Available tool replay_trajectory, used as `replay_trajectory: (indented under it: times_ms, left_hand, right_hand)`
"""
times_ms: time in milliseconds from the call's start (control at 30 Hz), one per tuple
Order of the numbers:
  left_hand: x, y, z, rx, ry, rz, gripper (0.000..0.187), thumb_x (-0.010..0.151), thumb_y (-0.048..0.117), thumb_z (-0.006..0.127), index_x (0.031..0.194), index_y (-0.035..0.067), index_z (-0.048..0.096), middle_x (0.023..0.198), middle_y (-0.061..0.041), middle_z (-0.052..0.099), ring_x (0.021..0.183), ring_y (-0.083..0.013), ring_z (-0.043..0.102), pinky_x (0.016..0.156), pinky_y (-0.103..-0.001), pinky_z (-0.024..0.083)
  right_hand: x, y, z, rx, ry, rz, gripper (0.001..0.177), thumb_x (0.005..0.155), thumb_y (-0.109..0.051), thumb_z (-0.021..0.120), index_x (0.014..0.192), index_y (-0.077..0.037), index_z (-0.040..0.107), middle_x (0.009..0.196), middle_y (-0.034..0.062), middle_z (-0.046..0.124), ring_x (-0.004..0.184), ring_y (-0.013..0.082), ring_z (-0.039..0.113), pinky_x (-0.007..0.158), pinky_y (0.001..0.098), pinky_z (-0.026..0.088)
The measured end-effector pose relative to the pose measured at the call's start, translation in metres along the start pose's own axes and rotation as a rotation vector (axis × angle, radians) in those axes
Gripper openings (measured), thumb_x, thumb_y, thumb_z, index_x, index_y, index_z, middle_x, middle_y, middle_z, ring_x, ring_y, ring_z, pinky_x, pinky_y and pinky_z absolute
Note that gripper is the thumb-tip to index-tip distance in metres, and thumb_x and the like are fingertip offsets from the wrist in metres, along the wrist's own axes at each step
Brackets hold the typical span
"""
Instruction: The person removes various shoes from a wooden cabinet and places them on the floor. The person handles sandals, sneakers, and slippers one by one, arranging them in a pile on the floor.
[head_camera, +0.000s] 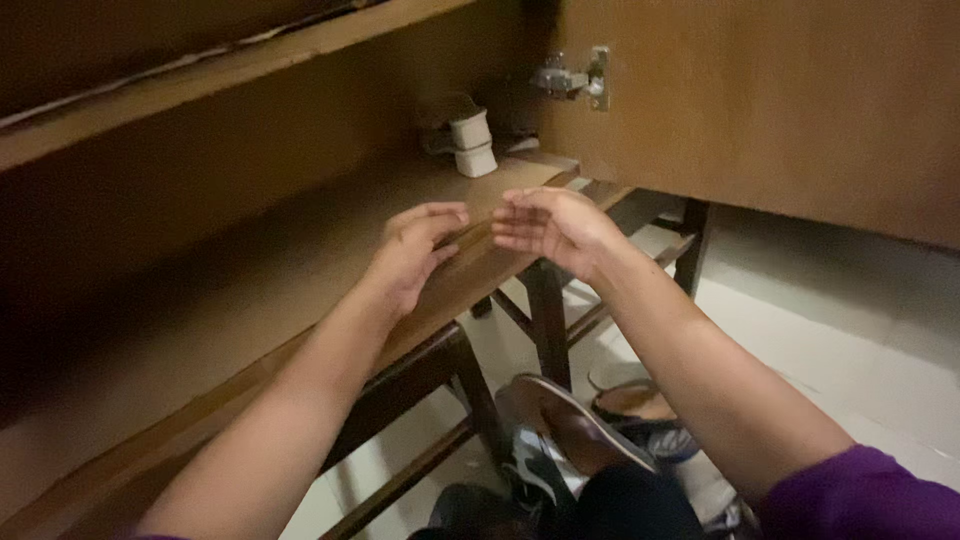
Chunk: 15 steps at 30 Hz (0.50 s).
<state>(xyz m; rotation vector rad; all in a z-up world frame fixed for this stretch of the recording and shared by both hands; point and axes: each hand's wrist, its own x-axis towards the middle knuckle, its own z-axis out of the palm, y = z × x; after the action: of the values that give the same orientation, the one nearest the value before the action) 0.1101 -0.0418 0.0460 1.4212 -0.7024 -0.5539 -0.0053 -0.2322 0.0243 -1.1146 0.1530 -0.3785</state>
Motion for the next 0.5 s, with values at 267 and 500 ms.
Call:
replay_trajectory:
  times_ms: [267, 500]
  left_hand:
    - [0.083, -0.003, 0.011, 0.068, 0.082, 0.002, 0.039, 0.086, 0.018, 0.069, 0.123, 0.006, 0.063, 0.119, -0.009, 0.067, 0.116, -0.0205, 0.062, 0.099, -0.038, 0.051]
    - [0.166, -0.02, 0.021, -0.25, 0.083, -0.126, 0.044, 0.081, 0.028, 0.068, 0.118, 0.004, 0.065, 0.112, -0.017, 0.069, 0.105, -0.0322, 0.064, 0.089, -0.045, 0.054]
  right_hand:
    - [0.106, -0.023, -0.014, 0.0, -0.012, -0.143, 0.028, 0.098, -0.011, 0.057, 0.123, 0.003, 0.06, 0.115, 0.0181, 0.064, 0.106, 0.029, 0.066, 0.098, 0.0459, 0.059]
    - [0.177, -0.033, -0.026, -0.206, 0.114, -0.168, 0.057, 0.091, -0.019, 0.064, 0.144, -0.008, 0.045, 0.134, 0.0151, 0.057, 0.117, 0.0307, 0.058, 0.103, 0.0467, 0.049]
